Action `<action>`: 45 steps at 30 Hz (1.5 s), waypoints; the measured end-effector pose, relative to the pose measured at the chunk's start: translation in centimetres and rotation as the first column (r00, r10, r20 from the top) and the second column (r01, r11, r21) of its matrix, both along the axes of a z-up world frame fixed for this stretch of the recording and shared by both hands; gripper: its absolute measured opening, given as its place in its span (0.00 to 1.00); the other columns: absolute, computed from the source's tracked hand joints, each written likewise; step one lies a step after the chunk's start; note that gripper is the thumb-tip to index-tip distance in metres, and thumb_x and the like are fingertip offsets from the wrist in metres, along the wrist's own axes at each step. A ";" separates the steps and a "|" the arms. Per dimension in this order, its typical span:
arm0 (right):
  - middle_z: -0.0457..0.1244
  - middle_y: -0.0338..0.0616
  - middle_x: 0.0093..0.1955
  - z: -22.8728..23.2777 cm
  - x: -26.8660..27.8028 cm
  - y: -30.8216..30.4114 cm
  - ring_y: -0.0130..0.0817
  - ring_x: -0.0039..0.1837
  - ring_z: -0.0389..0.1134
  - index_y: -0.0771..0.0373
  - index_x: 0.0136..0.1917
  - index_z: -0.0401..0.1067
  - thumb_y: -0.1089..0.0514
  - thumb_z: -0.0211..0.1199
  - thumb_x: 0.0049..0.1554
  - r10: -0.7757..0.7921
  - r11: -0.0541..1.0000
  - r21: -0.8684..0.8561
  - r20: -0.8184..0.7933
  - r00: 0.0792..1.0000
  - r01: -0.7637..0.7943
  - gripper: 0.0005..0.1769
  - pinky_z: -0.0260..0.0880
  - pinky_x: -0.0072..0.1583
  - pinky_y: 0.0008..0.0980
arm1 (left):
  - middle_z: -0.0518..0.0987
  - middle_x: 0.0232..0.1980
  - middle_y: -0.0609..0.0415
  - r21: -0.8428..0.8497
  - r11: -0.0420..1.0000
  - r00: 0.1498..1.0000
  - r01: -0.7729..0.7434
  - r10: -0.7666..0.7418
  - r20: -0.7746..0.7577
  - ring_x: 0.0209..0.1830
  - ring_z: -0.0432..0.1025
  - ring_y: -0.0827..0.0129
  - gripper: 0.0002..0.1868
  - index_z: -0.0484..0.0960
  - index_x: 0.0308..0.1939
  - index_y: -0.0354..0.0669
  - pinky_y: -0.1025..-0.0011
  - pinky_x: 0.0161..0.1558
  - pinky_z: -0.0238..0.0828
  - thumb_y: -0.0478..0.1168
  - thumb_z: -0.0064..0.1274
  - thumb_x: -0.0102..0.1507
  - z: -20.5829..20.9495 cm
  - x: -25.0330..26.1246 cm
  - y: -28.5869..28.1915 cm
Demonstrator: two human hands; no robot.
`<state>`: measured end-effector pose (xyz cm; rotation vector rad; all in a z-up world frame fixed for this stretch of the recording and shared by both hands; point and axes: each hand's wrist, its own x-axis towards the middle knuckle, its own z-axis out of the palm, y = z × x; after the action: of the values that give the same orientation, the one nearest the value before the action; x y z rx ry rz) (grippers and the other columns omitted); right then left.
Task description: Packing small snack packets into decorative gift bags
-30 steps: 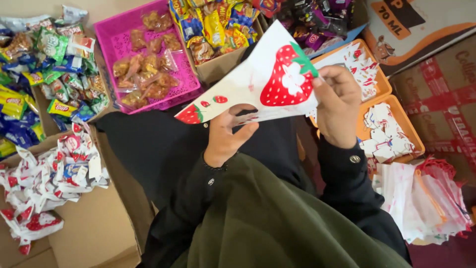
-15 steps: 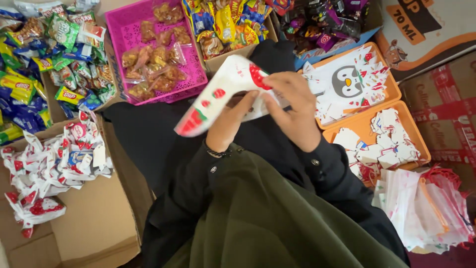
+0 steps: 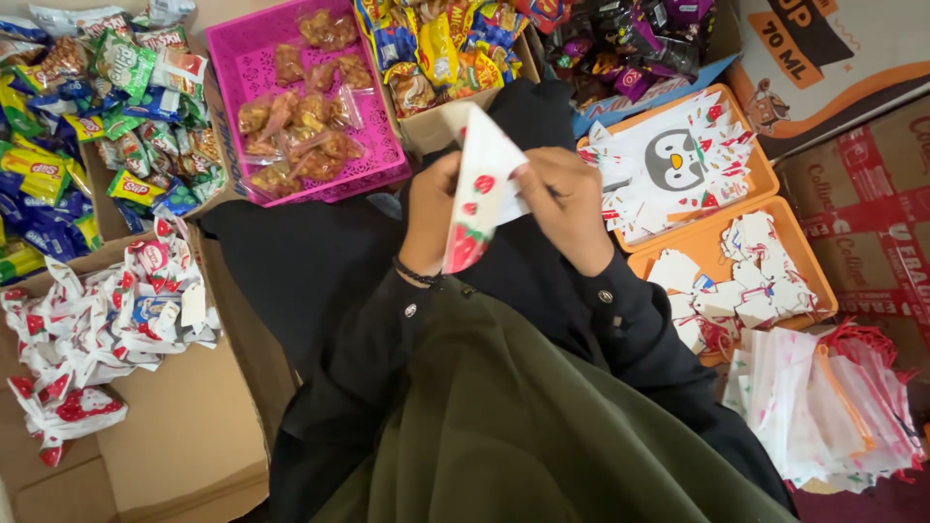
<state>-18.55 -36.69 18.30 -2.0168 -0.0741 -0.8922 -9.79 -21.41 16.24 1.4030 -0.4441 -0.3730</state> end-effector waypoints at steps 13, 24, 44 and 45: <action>0.69 0.64 0.51 -2.0 0.1 0.1 0.60 0.55 0.72 0.72 0.58 0.76 0.75 0.59 0.60 -0.144 0.984 0.106 -0.017 0.989 0.145 0.13 0.71 0.56 0.49 | 0.80 0.44 0.56 -0.096 0.966 0.948 -0.239 0.254 0.191 0.34 0.77 0.74 0.08 0.78 0.38 0.44 0.77 0.40 0.73 0.29 0.62 0.61 -1.9 0.1 0.5; 0.70 0.42 0.42 -6.5 1.8 -0.7 0.23 0.42 0.68 0.66 0.49 0.79 0.62 0.55 0.64 0.229 0.755 0.655 -0.319 0.920 0.039 0.12 0.68 0.41 0.22 | 0.63 0.77 0.40 0.209 0.948 0.536 -0.240 -0.050 0.843 0.64 0.69 0.38 0.15 0.77 0.52 0.30 0.54 0.61 0.71 0.22 0.43 0.63 -3.6 -1.5 2.2; 0.69 0.61 0.54 -1.6 8.7 6.2 0.52 0.50 0.75 0.68 0.64 0.72 0.49 0.57 0.63 0.550 0.721 0.693 -0.544 0.634 -0.031 0.24 0.79 0.47 0.44 | 0.35 0.85 0.41 0.495 0.844 0.793 -0.205 -0.152 0.589 0.84 0.43 0.42 0.52 0.53 0.78 0.24 0.60 0.81 0.52 0.31 0.64 0.54 -4.0 1.4 8.4; 0.68 0.66 0.56 -0.5 9.5 7.0 0.59 0.53 0.74 0.71 0.63 0.73 0.42 0.54 0.64 0.562 0.714 0.700 -0.585 0.585 0.014 0.30 0.77 0.50 0.50 | 0.33 0.85 0.40 0.495 0.856 0.825 -0.148 -0.170 0.540 0.84 0.42 0.39 0.56 0.50 0.78 0.24 0.57 0.80 0.53 0.33 0.66 0.51 -3.8 1.8 9.2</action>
<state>-9.08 -29.66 17.79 -1.4727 0.3385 0.2508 -7.97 -12.18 12.46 2.0591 -0.8911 -0.0621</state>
